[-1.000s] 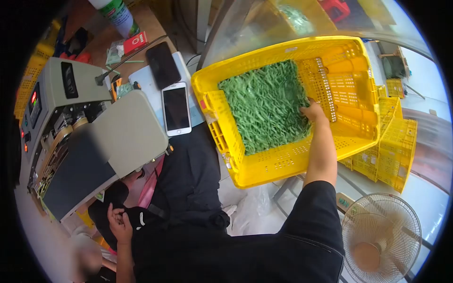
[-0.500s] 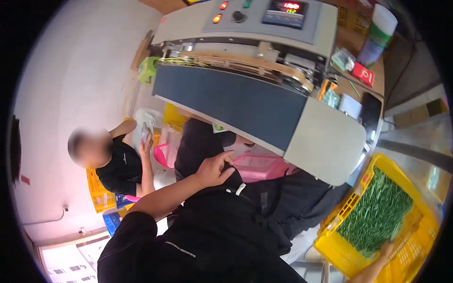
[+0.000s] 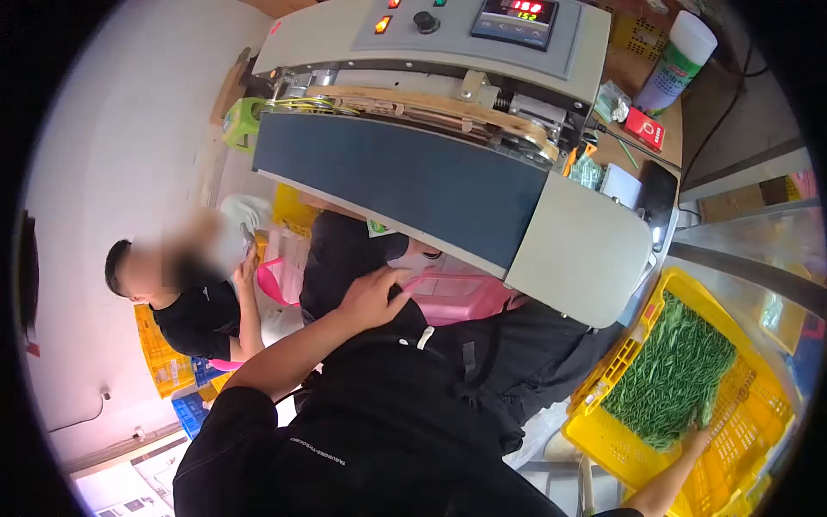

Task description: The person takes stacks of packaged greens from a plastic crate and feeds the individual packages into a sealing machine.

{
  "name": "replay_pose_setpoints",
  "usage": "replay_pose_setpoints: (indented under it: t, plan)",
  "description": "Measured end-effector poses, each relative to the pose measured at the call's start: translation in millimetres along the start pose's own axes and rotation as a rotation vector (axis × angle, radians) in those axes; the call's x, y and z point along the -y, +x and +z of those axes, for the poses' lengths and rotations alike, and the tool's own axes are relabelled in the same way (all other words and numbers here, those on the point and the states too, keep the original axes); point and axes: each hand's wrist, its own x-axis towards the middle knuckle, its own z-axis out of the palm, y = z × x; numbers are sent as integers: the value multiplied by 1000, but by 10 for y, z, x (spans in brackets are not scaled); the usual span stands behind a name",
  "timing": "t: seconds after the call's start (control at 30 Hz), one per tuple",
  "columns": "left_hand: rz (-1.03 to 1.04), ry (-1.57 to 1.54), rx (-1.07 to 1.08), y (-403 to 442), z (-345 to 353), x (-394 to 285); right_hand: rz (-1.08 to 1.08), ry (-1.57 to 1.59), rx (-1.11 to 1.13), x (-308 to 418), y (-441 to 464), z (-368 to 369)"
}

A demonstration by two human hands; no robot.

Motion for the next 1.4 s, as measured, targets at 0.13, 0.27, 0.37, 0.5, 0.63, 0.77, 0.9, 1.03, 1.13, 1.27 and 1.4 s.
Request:
replay_pose_setpoints:
  t: [0.13,0.27,0.37,0.5,0.63,0.77,0.9,1.03,1.13,1.27,1.4]
  plan:
    - [-290,4,293,431,-183,-312,87,-546,74,-107,102,-72]
    - [-283,351,142,368,223,398,-166,62,-62,410,-15,-100]
    - [-181,410,95,468,239,519,58,-67,-85,133,-374,-471]
    - [-124,271,20,471,107,616,39,262,-162,244,-655,-702]
    - [-15,171,3,266,48,580,55,-119,-153,390,-958,-963]
    - [171,42,-18,154,-29,383,45,57,-188,1057,-1339,-1151]
    - [358,-132,11,193,-78,86,-50,285,-114,2051,-1689,-1573]
    - [589,-353,-37,601,-248,-713,-437,265,12,3310,-2001,-1896]
    - [614,-526,-19,1015,-302,-1308,-653,-2,161,4889,-2496,-2199]
    - [701,-608,-273,1461,-126,-1771,-1115,-194,109,6143,-2719,-1921]
    - [440,-662,-163,1737,348,-1587,-1094,-513,189,6720,-2527,-1431]
